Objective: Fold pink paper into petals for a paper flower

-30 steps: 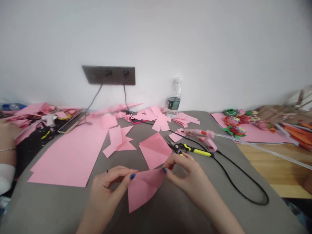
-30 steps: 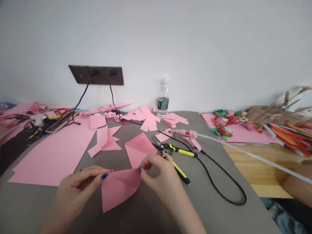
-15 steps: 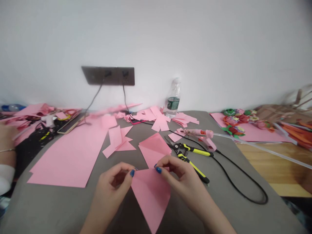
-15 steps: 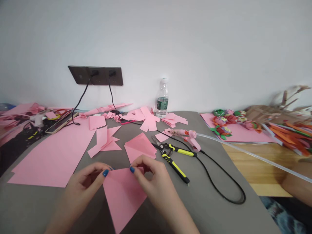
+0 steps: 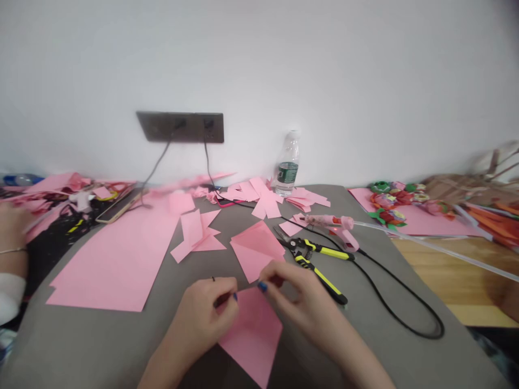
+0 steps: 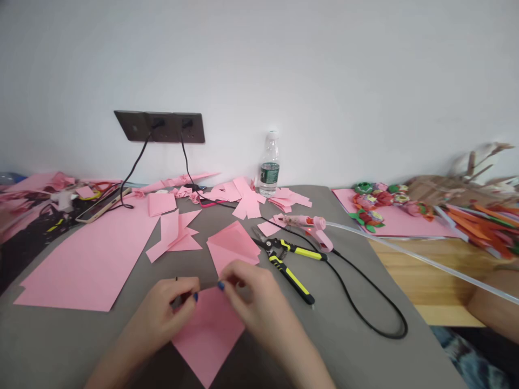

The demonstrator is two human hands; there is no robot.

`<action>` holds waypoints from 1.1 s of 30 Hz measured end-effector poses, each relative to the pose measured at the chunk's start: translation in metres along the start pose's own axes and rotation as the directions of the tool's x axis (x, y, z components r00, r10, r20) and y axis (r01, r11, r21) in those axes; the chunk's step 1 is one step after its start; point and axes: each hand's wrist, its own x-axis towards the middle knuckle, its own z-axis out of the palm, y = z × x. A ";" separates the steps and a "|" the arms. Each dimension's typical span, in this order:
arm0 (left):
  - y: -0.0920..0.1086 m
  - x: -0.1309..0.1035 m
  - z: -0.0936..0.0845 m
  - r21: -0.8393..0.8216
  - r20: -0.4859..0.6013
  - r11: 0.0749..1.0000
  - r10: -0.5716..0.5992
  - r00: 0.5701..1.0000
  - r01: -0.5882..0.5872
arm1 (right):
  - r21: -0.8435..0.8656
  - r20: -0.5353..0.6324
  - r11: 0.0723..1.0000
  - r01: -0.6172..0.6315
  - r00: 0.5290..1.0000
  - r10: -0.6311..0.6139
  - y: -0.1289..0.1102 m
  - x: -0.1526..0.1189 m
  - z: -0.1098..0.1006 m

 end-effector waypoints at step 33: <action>-0.024 -0.011 -0.020 -0.170 -0.159 0.984 -0.084 0.984 0.057 | 0.177 -0.220 0.983 -0.050 0.971 0.089 -0.001 -0.005 -0.040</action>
